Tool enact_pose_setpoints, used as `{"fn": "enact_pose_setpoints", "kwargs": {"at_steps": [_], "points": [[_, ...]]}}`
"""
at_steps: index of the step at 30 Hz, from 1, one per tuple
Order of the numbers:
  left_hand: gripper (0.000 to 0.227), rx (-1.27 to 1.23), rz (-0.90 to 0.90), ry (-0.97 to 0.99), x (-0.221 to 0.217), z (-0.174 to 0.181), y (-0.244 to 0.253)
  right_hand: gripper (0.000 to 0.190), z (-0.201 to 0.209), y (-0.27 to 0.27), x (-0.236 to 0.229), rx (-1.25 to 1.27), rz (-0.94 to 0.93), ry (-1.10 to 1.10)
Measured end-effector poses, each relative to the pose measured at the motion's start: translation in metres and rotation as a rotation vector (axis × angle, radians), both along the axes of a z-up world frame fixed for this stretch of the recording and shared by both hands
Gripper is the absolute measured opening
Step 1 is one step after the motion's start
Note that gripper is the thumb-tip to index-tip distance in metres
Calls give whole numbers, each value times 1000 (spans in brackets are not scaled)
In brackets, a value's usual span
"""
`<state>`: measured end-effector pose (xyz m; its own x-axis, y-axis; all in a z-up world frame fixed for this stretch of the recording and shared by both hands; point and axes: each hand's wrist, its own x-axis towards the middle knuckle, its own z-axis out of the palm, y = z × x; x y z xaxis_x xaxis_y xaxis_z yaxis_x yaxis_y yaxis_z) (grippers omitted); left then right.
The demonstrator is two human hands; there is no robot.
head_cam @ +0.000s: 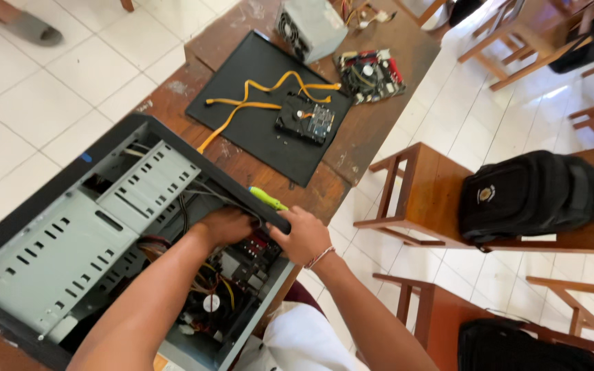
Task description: The person connects internal cables inside a desktop computer case, including power and data connectors to the motherboard and drive bay. They use a screwdriver to secure components and organize wiring within the chassis.
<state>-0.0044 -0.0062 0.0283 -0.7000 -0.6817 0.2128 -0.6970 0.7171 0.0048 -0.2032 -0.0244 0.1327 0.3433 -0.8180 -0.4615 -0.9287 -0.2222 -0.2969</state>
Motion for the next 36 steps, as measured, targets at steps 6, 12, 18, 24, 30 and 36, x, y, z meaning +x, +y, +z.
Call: {"fn": "enact_pose_setpoints", "kwargs": {"at_steps": [6, 12, 18, 24, 30, 36], "points": [[19, 119, 69, -10, 8, 28, 15, 49, -12, -3, -2, 48, -38, 56], [19, 317, 148, 32, 8, 9, 9, 49, 5, 0, 6, 57, -65, 47], [17, 217, 116, 54, 0, -68, 1, 50, -1, -4, 4, 67, -69, 20], [20, 59, 2, -20, -3, -49, -6, 48, 6, -4, 6, 74, -68, 29], [15, 66, 36, 18, 11, 5, 9, 47, 5, -4, 7, 78, -89, 22], [17, 42, 43, -16, 8, 10, 8, 46, 9, -3, 8, 99, -83, 44]]}}
